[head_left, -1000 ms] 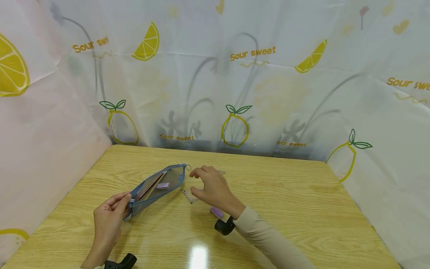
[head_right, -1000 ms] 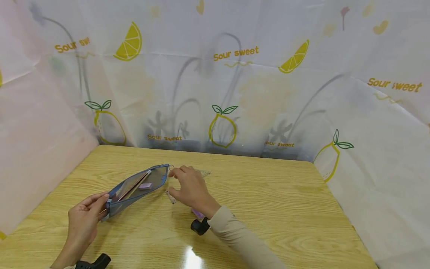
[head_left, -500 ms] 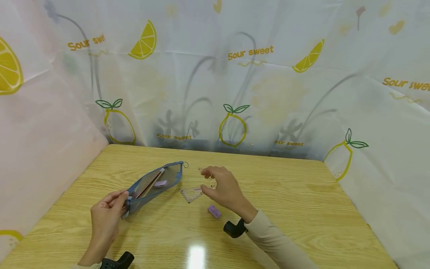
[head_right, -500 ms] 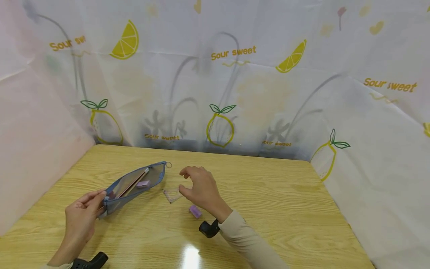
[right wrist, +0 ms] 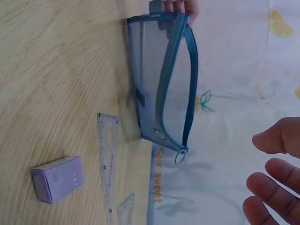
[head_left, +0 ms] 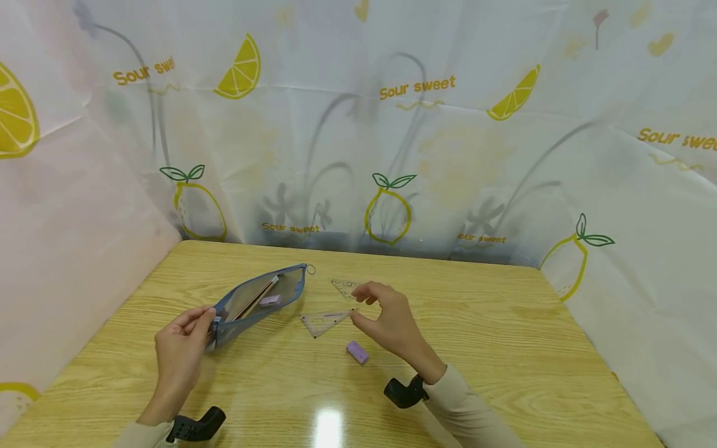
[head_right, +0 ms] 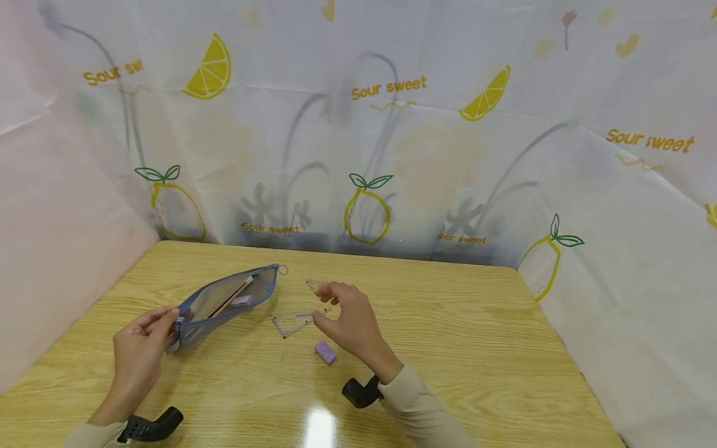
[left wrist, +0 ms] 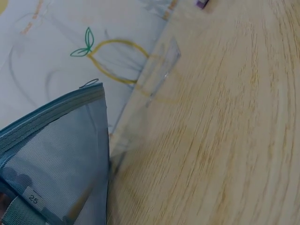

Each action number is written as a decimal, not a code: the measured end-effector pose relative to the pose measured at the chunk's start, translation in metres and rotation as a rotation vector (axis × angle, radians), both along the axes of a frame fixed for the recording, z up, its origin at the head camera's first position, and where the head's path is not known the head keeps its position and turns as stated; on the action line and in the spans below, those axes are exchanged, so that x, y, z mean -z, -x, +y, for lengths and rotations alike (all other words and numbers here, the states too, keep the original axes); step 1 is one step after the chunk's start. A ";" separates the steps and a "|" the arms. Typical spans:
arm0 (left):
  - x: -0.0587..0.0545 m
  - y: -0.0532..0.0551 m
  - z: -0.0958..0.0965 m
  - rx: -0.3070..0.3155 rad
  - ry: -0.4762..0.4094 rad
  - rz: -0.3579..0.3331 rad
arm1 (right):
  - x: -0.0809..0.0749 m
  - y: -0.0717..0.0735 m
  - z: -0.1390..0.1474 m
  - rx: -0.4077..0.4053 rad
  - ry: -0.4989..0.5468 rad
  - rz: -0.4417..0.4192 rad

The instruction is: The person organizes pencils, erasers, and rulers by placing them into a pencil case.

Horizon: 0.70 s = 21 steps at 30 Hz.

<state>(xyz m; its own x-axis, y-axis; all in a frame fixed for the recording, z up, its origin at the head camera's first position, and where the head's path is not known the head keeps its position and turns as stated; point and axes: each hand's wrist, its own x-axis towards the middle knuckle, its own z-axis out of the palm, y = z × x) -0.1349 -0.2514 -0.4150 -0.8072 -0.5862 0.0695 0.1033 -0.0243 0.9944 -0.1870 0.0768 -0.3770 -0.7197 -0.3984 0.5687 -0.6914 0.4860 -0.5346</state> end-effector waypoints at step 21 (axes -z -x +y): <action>-0.001 0.020 -0.008 0.049 -0.090 0.057 | 0.016 -0.020 0.022 0.081 0.147 -0.209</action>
